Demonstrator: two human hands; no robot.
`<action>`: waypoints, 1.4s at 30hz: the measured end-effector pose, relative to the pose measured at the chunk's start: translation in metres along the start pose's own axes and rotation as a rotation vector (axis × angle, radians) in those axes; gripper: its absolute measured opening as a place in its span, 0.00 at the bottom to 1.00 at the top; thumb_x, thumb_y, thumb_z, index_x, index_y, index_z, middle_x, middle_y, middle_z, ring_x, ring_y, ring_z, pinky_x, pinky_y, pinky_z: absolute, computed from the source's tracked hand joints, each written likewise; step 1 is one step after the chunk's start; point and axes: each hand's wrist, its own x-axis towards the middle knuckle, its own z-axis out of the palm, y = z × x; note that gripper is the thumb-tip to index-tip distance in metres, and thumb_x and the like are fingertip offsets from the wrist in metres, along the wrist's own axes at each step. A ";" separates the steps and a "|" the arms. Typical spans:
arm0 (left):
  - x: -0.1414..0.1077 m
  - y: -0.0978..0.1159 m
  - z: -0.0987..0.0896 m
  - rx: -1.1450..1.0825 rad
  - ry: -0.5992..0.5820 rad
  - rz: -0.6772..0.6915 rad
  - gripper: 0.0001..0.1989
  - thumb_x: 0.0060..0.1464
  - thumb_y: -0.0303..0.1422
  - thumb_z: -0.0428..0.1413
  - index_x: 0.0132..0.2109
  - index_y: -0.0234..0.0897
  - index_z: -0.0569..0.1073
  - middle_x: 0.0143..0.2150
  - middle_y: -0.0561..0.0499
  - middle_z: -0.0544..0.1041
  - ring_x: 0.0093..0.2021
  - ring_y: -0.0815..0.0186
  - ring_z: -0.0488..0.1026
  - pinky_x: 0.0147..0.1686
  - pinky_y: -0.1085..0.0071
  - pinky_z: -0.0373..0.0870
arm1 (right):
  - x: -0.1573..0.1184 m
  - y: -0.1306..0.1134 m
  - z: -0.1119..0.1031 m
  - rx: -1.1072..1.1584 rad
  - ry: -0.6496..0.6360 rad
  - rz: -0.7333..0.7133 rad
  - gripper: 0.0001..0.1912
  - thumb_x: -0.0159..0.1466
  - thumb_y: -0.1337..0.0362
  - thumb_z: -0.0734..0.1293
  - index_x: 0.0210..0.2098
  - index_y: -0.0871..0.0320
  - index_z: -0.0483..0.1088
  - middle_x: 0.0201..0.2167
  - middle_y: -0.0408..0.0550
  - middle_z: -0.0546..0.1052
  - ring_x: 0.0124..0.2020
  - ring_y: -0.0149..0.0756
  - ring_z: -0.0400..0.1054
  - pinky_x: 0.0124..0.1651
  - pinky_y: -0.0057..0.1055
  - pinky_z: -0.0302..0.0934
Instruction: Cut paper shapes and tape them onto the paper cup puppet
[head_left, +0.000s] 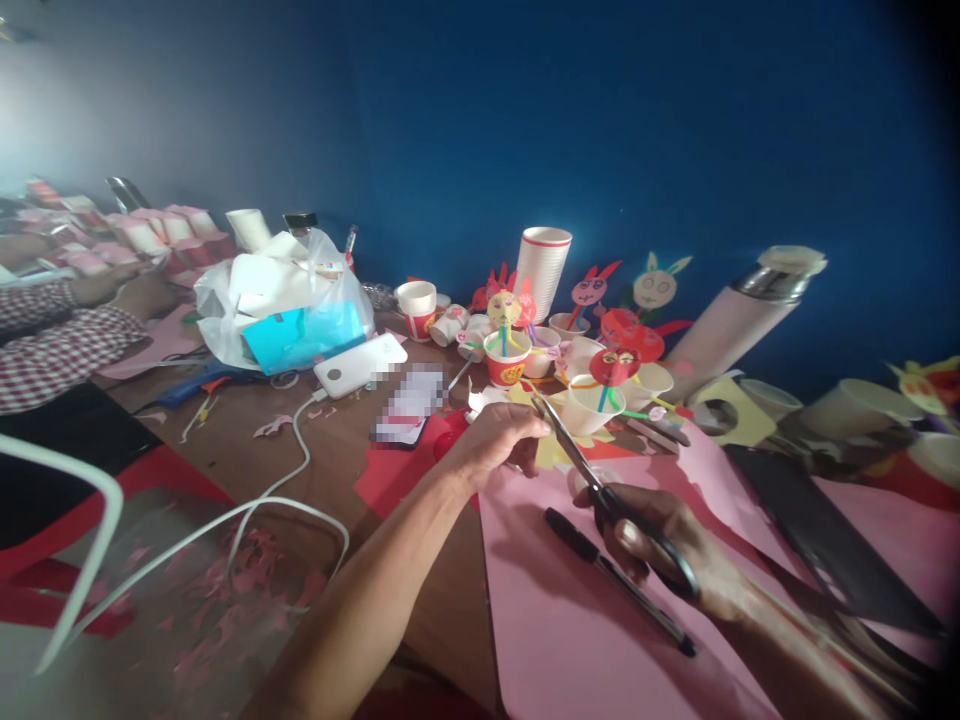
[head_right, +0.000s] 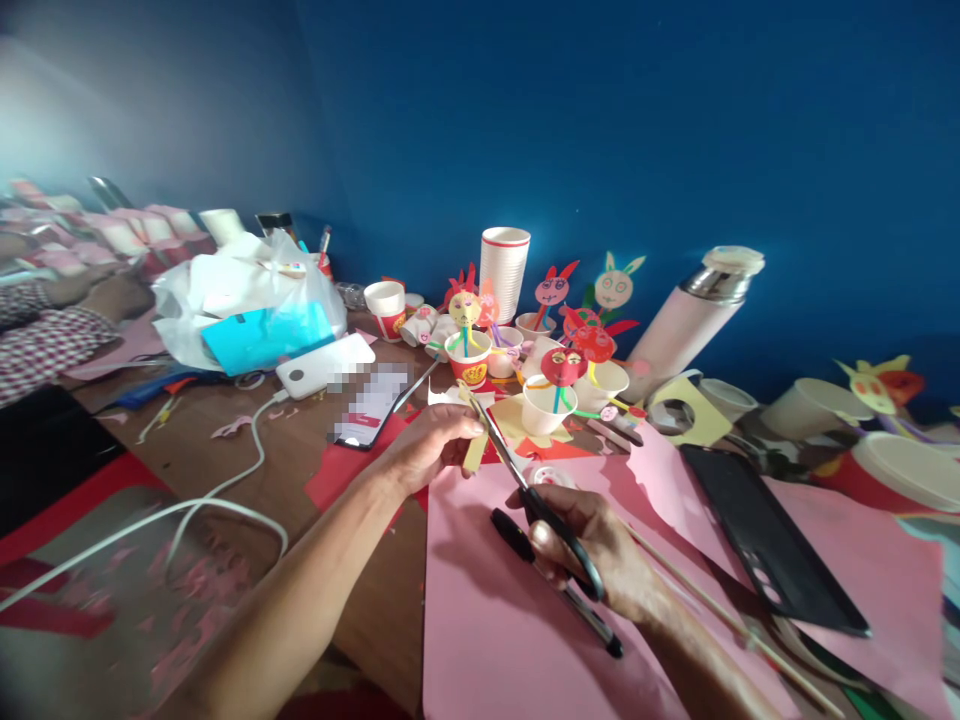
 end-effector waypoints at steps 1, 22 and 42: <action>0.000 0.000 0.000 0.000 0.000 -0.002 0.07 0.42 0.33 0.55 0.23 0.33 0.66 0.16 0.55 0.67 0.15 0.72 0.65 0.16 0.77 0.60 | 0.000 0.000 0.000 0.000 -0.002 -0.001 0.34 0.47 0.37 0.66 0.39 0.62 0.71 0.14 0.42 0.64 0.14 0.29 0.56 0.18 0.29 0.52; -0.003 0.007 0.000 -0.027 -0.047 -0.032 0.07 0.39 0.32 0.55 0.21 0.34 0.65 0.15 0.55 0.65 0.15 0.73 0.61 0.21 0.73 0.65 | -0.001 0.002 -0.002 0.025 -0.022 0.025 0.32 0.49 0.39 0.66 0.39 0.62 0.72 0.14 0.43 0.66 0.13 0.29 0.58 0.17 0.29 0.53; -0.003 0.010 -0.008 -0.006 -0.171 -0.039 0.08 0.40 0.30 0.54 0.19 0.34 0.64 0.14 0.54 0.65 0.15 0.72 0.62 0.18 0.74 0.61 | -0.002 -0.003 -0.005 -0.007 -0.039 0.054 0.29 0.49 0.44 0.69 0.39 0.62 0.72 0.15 0.41 0.63 0.15 0.28 0.56 0.18 0.27 0.53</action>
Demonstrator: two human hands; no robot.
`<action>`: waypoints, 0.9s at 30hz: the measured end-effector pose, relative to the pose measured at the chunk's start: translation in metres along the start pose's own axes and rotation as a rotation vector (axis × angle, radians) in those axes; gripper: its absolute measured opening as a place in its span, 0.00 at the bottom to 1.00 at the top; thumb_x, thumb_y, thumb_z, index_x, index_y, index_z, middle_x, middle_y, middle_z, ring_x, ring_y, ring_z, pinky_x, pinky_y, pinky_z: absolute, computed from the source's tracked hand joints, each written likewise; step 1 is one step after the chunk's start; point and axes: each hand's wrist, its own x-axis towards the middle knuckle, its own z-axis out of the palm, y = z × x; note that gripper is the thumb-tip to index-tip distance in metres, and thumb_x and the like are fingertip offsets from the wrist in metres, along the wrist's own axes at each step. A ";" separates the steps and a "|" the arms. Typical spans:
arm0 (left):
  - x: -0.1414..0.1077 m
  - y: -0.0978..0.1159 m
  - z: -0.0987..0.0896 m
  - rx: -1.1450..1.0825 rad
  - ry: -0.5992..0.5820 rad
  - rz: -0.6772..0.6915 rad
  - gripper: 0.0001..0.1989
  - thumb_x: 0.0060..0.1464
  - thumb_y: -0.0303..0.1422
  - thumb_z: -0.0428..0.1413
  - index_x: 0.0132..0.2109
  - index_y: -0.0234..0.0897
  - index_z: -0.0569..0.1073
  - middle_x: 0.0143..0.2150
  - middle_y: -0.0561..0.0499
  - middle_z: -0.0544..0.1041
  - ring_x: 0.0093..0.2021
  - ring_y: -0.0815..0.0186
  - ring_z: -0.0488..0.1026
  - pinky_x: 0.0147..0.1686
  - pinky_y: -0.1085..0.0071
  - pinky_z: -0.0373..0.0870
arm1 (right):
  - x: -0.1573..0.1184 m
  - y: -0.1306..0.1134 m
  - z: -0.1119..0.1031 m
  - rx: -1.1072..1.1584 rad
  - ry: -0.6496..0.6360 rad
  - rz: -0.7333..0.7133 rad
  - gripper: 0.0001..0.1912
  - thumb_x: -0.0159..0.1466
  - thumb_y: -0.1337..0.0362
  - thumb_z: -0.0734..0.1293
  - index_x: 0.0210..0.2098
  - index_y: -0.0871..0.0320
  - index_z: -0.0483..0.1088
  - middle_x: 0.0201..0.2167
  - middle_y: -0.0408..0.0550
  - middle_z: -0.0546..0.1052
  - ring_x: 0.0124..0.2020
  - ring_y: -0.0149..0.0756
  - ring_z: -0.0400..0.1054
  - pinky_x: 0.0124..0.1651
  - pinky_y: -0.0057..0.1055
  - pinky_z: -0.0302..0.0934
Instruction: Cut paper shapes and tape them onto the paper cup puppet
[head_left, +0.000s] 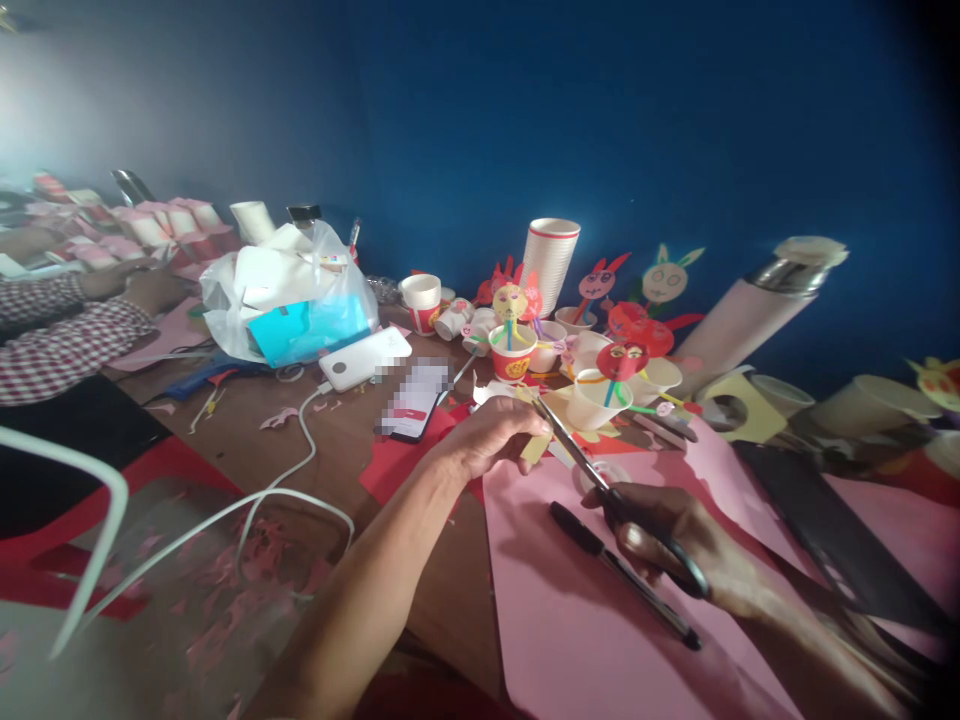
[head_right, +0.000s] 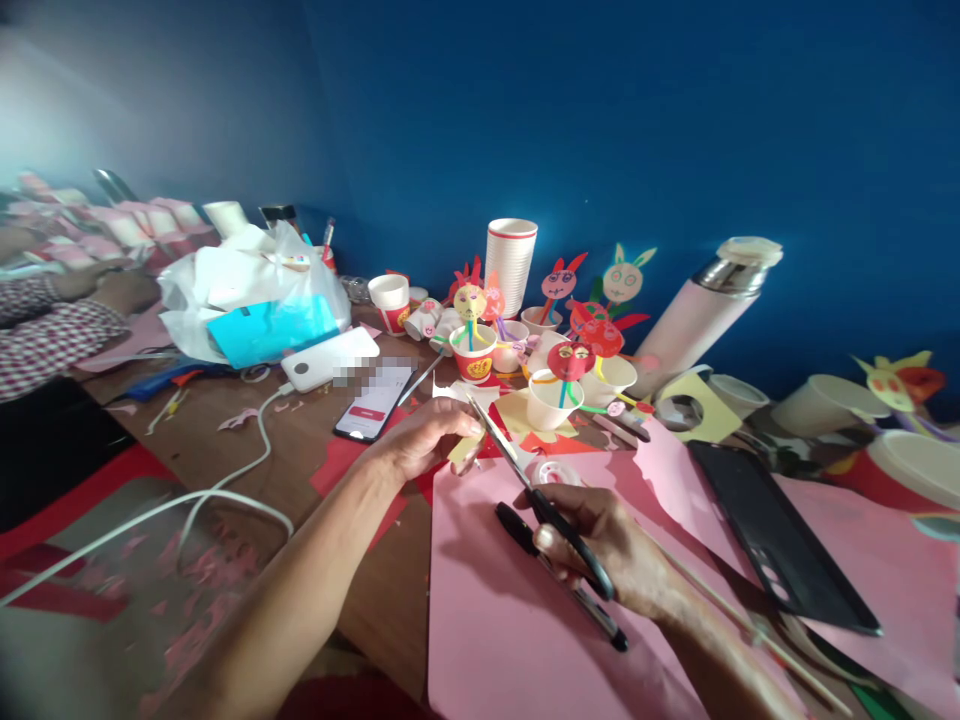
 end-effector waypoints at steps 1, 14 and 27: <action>-0.001 0.000 0.000 0.011 -0.008 -0.002 0.09 0.41 0.30 0.54 0.18 0.35 0.64 0.14 0.54 0.65 0.14 0.72 0.62 0.18 0.74 0.61 | 0.000 -0.001 0.000 -0.003 0.000 0.002 0.29 0.49 0.45 0.69 0.39 0.62 0.71 0.15 0.40 0.63 0.16 0.27 0.56 0.18 0.26 0.53; -0.002 0.001 -0.001 0.011 0.011 -0.028 0.08 0.39 0.32 0.56 0.19 0.33 0.66 0.14 0.56 0.65 0.15 0.74 0.61 0.18 0.75 0.62 | 0.002 0.000 -0.002 -0.093 -0.031 0.003 0.30 0.50 0.42 0.67 0.39 0.64 0.70 0.15 0.37 0.58 0.15 0.24 0.51 0.18 0.24 0.48; 0.000 -0.003 0.006 0.094 0.173 0.151 0.15 0.43 0.41 0.60 0.26 0.32 0.69 0.19 0.53 0.70 0.18 0.72 0.67 0.20 0.76 0.64 | 0.003 0.010 -0.021 -0.051 0.120 -0.285 0.25 0.57 0.45 0.62 0.44 0.58 0.65 0.18 0.40 0.65 0.19 0.30 0.58 0.22 0.27 0.53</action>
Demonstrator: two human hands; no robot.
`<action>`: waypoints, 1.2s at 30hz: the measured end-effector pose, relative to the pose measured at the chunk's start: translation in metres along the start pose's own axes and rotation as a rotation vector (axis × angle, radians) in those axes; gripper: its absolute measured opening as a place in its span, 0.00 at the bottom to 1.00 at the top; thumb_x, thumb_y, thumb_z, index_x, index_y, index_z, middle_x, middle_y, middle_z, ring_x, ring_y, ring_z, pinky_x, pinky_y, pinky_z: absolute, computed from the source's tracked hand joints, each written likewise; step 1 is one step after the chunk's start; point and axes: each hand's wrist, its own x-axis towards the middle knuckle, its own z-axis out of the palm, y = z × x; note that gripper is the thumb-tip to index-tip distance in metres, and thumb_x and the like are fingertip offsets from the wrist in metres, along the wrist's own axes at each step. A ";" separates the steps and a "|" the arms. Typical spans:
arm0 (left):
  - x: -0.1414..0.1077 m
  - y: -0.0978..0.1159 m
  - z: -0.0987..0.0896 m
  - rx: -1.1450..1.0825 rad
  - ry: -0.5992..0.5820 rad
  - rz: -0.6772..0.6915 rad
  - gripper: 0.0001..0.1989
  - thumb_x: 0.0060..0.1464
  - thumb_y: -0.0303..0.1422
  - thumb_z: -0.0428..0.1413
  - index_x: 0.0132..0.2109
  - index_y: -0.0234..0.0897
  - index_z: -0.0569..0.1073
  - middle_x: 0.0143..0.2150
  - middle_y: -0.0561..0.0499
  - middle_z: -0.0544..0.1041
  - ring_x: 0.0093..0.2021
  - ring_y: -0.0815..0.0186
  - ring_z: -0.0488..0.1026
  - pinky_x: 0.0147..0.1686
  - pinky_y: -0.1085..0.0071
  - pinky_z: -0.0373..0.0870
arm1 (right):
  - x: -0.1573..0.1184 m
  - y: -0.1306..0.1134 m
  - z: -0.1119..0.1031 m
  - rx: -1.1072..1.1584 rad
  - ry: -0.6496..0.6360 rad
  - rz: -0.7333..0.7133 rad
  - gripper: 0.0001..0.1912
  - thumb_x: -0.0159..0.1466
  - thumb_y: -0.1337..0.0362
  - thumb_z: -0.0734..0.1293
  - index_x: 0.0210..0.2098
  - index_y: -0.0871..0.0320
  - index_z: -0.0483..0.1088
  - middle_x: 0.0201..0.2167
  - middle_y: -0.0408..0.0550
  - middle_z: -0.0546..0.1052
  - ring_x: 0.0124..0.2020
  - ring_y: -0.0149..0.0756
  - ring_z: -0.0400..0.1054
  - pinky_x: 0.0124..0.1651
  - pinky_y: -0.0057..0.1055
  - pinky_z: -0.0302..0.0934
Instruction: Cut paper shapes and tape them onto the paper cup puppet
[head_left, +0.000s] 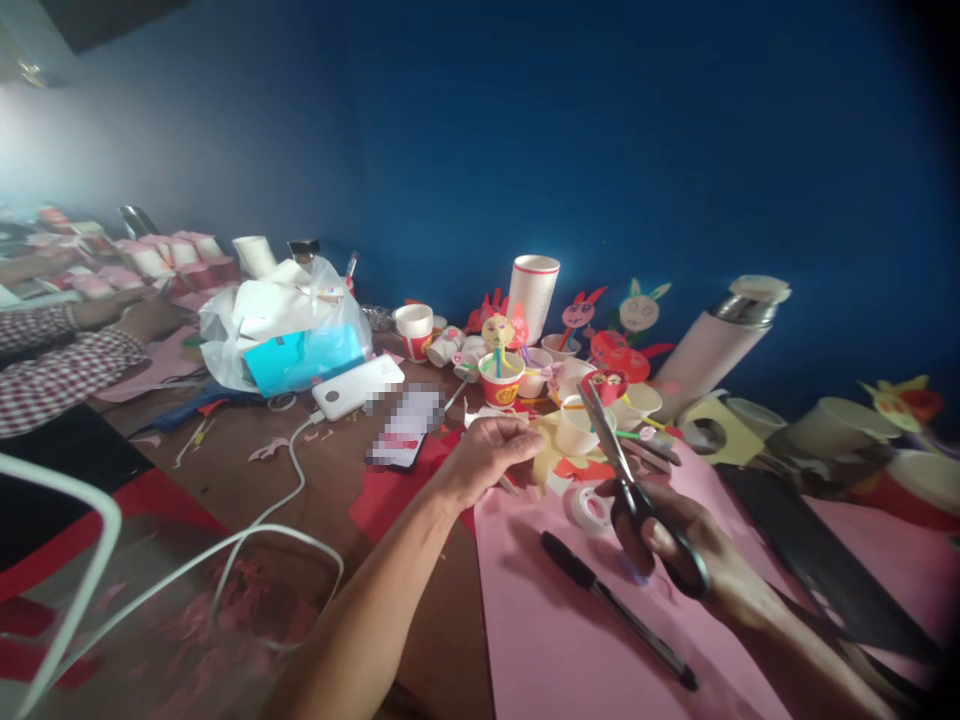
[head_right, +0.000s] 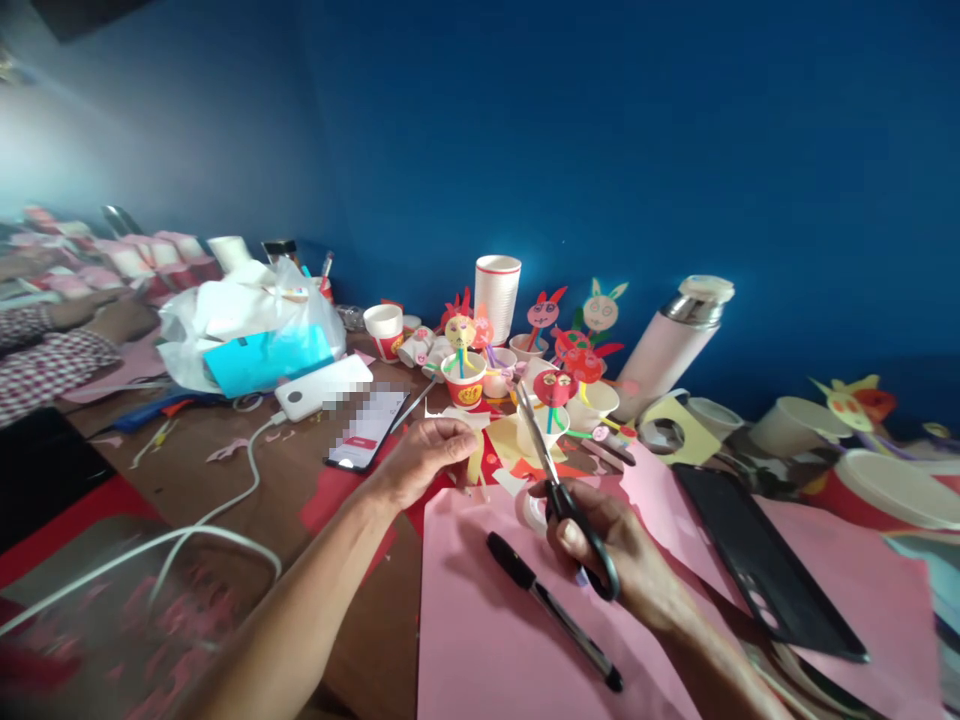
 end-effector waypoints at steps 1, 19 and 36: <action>0.000 -0.002 0.001 0.021 0.034 0.039 0.15 0.45 0.41 0.59 0.26 0.32 0.70 0.19 0.53 0.70 0.18 0.73 0.66 0.20 0.76 0.64 | 0.000 -0.001 -0.001 -0.015 0.025 -0.021 0.25 0.58 0.44 0.62 0.44 0.57 0.64 0.19 0.41 0.66 0.21 0.31 0.59 0.24 0.28 0.55; 0.002 -0.005 0.015 0.037 0.327 0.114 0.10 0.45 0.36 0.57 0.25 0.33 0.69 0.15 0.55 0.68 0.15 0.73 0.64 0.16 0.77 0.62 | 0.007 0.014 0.008 0.151 0.283 0.034 0.26 0.53 0.56 0.71 0.49 0.53 0.65 0.31 0.44 0.71 0.34 0.36 0.67 0.36 0.31 0.63; -0.005 -0.031 0.053 -0.125 0.031 -0.117 0.10 0.45 0.36 0.57 0.25 0.32 0.69 0.20 0.54 0.68 0.16 0.74 0.64 0.16 0.76 0.60 | 0.005 -0.017 0.026 0.096 0.327 0.058 0.23 0.52 0.62 0.70 0.45 0.56 0.60 0.26 0.39 0.68 0.29 0.32 0.64 0.27 0.26 0.58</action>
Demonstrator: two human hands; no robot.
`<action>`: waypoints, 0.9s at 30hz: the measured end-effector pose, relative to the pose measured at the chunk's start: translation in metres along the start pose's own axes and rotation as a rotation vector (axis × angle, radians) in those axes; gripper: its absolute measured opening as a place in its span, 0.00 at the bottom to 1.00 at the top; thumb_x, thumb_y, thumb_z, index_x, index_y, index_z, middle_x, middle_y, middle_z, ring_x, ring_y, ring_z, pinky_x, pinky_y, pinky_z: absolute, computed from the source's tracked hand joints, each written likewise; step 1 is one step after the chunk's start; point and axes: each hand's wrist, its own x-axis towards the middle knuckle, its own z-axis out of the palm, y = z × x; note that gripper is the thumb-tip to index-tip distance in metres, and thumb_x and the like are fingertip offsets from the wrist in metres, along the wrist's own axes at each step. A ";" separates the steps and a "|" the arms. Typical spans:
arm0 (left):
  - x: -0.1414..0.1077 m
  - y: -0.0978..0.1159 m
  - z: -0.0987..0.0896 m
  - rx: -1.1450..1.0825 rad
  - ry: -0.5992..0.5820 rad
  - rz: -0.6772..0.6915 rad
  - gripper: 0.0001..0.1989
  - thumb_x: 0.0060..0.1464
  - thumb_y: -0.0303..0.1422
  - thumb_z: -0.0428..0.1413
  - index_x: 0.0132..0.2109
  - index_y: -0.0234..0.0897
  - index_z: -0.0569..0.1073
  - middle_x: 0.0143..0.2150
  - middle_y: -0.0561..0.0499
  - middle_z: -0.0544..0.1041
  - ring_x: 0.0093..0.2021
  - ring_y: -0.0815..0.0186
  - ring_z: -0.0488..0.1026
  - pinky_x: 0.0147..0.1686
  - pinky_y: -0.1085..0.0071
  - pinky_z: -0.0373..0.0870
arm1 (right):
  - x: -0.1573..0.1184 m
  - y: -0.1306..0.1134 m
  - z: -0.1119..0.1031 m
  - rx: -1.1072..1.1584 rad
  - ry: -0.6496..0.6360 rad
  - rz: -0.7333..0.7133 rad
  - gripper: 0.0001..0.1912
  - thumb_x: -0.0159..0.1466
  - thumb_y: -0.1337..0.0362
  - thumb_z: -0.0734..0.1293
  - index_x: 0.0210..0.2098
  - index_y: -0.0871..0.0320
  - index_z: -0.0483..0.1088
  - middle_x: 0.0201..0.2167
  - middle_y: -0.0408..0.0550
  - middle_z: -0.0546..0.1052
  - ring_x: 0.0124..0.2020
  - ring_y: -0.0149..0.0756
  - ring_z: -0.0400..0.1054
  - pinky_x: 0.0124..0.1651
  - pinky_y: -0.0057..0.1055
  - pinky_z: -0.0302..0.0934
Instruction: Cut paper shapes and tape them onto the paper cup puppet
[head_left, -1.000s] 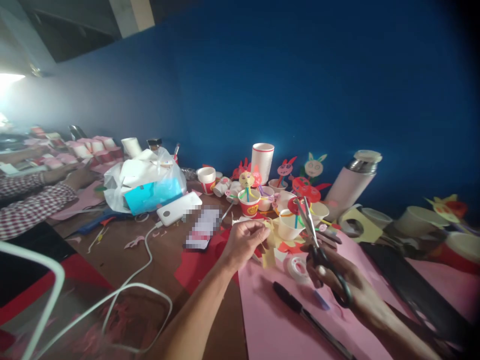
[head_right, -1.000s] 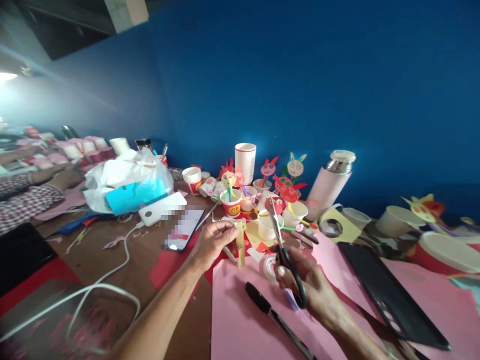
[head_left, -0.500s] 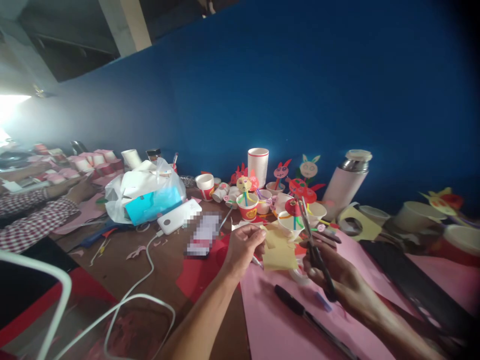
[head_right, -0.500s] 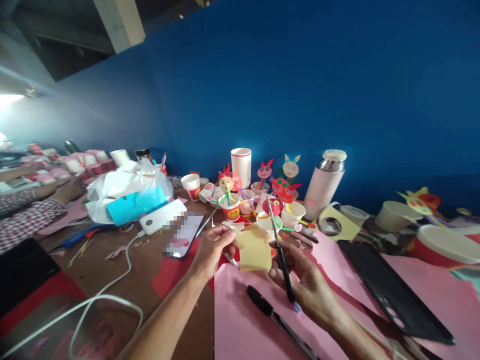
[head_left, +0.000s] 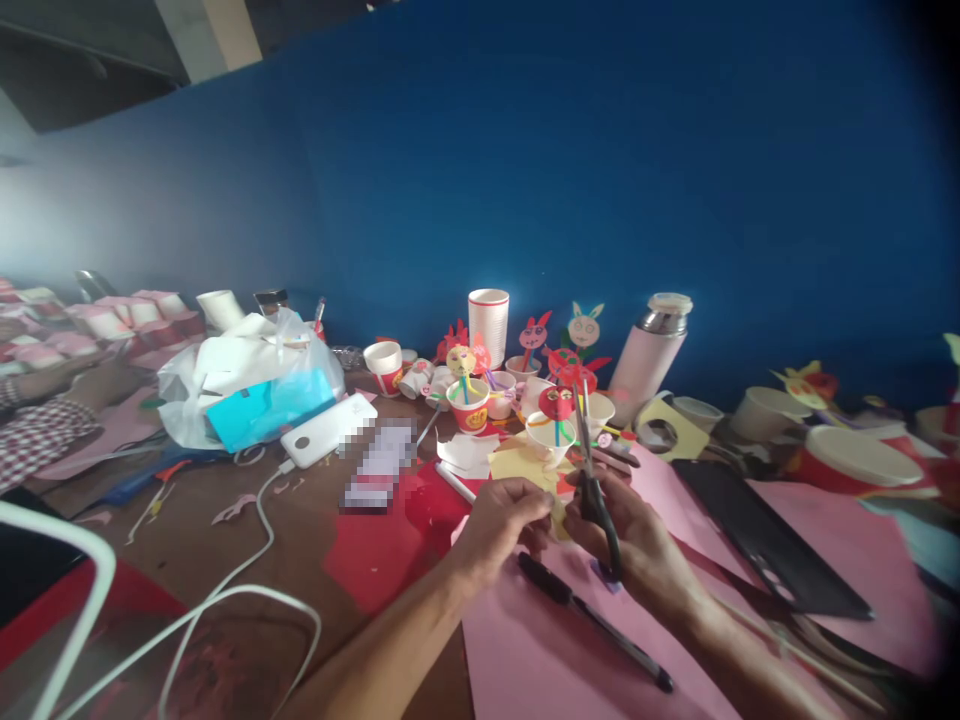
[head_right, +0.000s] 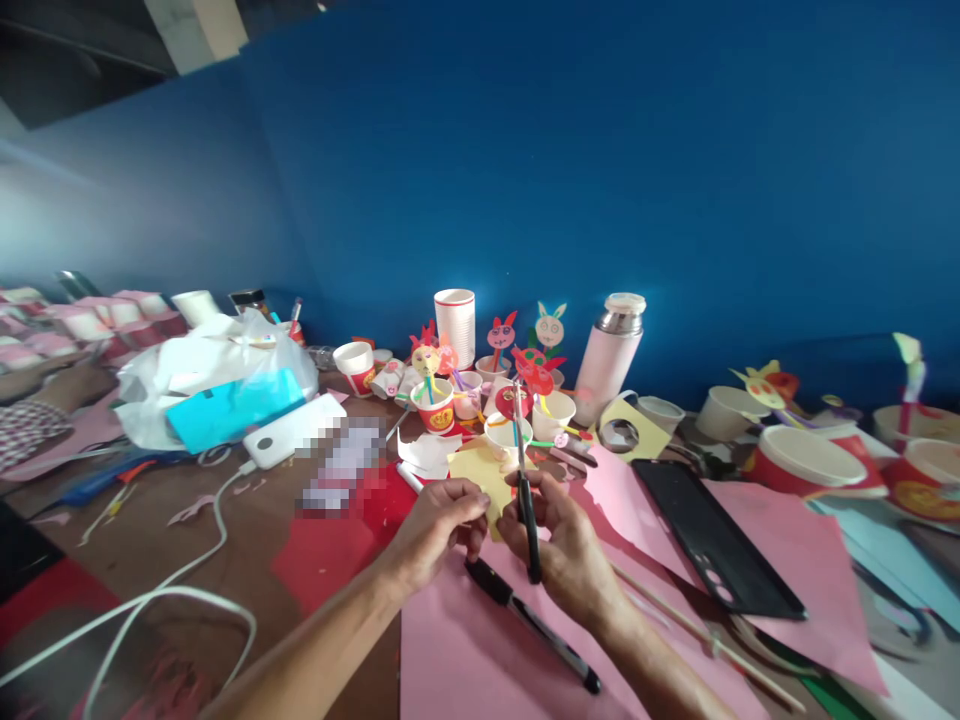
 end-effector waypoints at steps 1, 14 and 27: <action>0.000 0.000 -0.001 -0.012 -0.007 0.000 0.11 0.46 0.36 0.56 0.25 0.32 0.69 0.20 0.53 0.68 0.16 0.74 0.64 0.16 0.76 0.60 | 0.000 0.000 0.000 -0.001 -0.001 0.005 0.22 0.52 0.62 0.70 0.44 0.56 0.61 0.26 0.40 0.68 0.28 0.32 0.64 0.26 0.26 0.58; -0.002 0.004 -0.007 0.140 -0.120 -0.018 0.12 0.42 0.37 0.60 0.25 0.33 0.68 0.17 0.54 0.68 0.17 0.72 0.64 0.18 0.75 0.60 | 0.001 0.001 0.002 0.045 -0.005 0.006 0.20 0.53 0.62 0.69 0.42 0.57 0.60 0.24 0.38 0.66 0.26 0.31 0.62 0.28 0.27 0.56; 0.010 0.012 -0.019 0.055 0.135 0.038 0.12 0.38 0.37 0.61 0.23 0.32 0.67 0.18 0.53 0.69 0.17 0.74 0.64 0.15 0.77 0.60 | 0.006 0.008 -0.009 0.132 0.079 -0.030 0.26 0.52 0.55 0.70 0.46 0.58 0.62 0.22 0.39 0.66 0.24 0.32 0.62 0.28 0.30 0.57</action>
